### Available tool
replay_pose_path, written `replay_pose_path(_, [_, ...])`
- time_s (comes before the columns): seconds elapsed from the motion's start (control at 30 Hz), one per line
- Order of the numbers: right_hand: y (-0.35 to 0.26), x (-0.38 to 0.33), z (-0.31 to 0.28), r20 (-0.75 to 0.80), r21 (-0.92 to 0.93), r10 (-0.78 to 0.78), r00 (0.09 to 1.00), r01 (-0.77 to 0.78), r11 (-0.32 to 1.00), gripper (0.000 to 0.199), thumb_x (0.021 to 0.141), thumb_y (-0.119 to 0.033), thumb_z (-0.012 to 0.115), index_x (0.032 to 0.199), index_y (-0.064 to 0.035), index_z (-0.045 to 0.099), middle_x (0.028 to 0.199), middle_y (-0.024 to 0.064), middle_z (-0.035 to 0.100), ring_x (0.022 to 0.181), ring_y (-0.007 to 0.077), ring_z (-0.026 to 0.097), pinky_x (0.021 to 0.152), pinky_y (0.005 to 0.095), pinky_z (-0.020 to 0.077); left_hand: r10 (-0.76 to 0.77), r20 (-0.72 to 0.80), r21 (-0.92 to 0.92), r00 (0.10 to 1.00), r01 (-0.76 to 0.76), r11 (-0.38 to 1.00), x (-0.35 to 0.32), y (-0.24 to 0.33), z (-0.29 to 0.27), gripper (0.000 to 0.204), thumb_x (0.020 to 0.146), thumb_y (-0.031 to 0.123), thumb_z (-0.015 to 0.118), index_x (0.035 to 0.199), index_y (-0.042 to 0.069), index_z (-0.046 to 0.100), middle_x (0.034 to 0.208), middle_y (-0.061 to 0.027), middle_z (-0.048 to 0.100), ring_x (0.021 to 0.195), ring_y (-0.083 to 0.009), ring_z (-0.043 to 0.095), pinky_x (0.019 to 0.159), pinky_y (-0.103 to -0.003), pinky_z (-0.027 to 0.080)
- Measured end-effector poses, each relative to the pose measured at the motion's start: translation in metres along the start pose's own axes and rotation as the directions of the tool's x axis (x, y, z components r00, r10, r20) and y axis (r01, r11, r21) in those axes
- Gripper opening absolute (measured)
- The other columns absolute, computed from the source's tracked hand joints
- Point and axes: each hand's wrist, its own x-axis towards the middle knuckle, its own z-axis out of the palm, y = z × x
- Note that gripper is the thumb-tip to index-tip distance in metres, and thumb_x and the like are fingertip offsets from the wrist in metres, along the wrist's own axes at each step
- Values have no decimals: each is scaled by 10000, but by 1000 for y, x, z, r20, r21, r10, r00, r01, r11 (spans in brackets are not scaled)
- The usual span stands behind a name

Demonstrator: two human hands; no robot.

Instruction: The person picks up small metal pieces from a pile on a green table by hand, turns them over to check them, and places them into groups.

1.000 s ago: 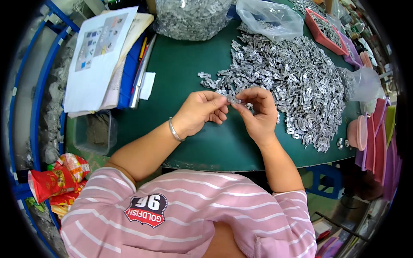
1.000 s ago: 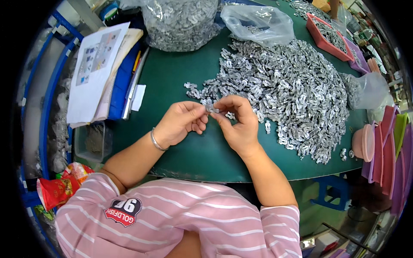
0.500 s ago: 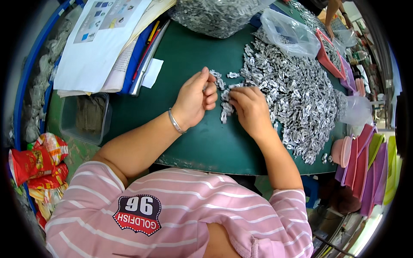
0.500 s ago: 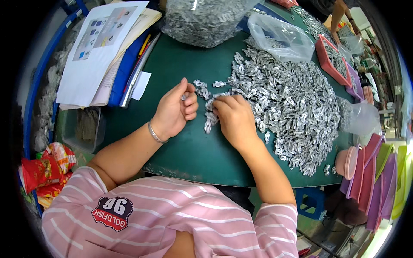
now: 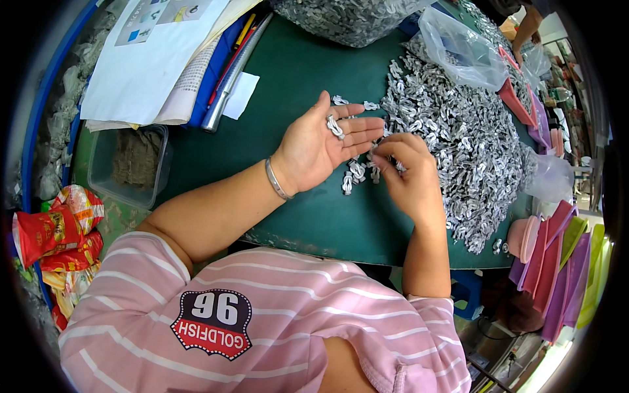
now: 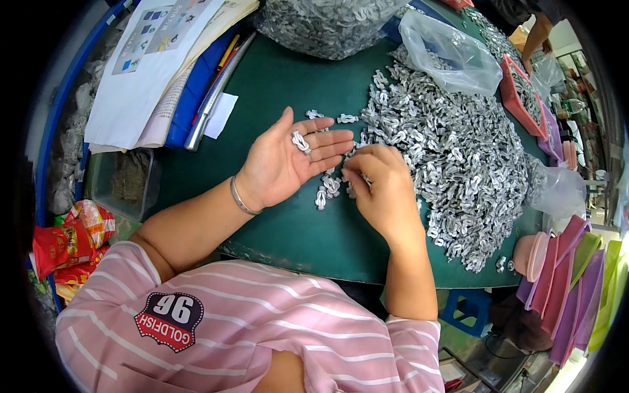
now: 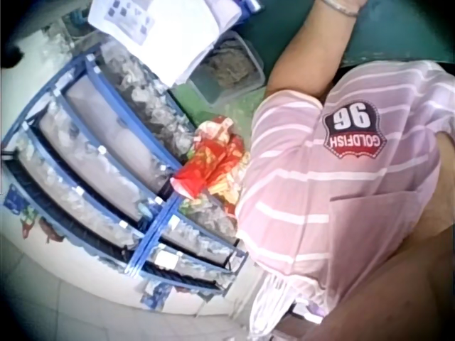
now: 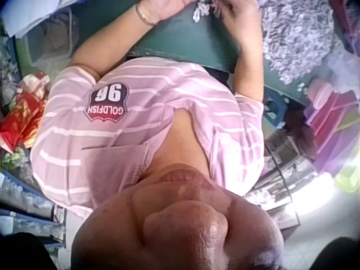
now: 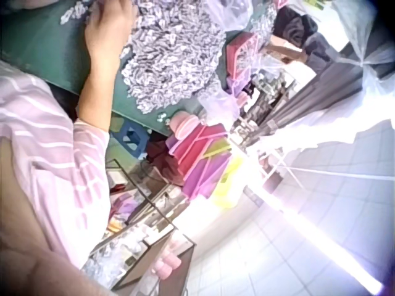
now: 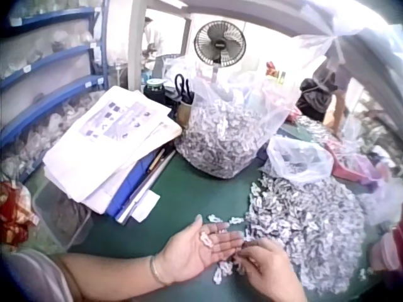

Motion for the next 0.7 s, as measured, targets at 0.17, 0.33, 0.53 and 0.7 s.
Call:
replay_pose_path(0.17, [-16,11,22,-210,149,-172,962,205,967,254,630,34,662,870,-19,600,841,91,586,766,271,554,661,357,444,-22,45,-2,999,23,1000,4,-12,-4,485,964,396,229,1176,4,420,1214,-189,487,1051,-260,525,917,-381,407])
replay_pose_path(0.33, [-15,4,27,-247,93,-247,937,277,956,196,677,39,633,865,-9,605,810,94,599,709,266,565,615,337,461,-102,27,173,994,96,980,-1,-17,-10,399,964,342,315,1138,17,466,963,-79,582,825,-152,582,736,-297,476])
replay_pose_path(0.53, [32,39,12,-241,-126,-85,967,55,990,179,683,16,639,851,-43,631,800,83,584,765,274,544,674,372,436,157,-168,379,973,-83,922,4,-1,-12,211,943,210,415,1011,36,513,871,-61,583,641,-86,527,527,-217,433])
replay_pose_path(0.7, [46,55,16,16,-418,-19,1000,24,908,150,657,-66,679,801,-93,649,841,50,554,851,250,514,716,375,395,500,-128,836,856,-178,519,15,-3,-13,277,888,27,400,1147,-20,485,939,-107,600,552,-62,444,471,-189,376])
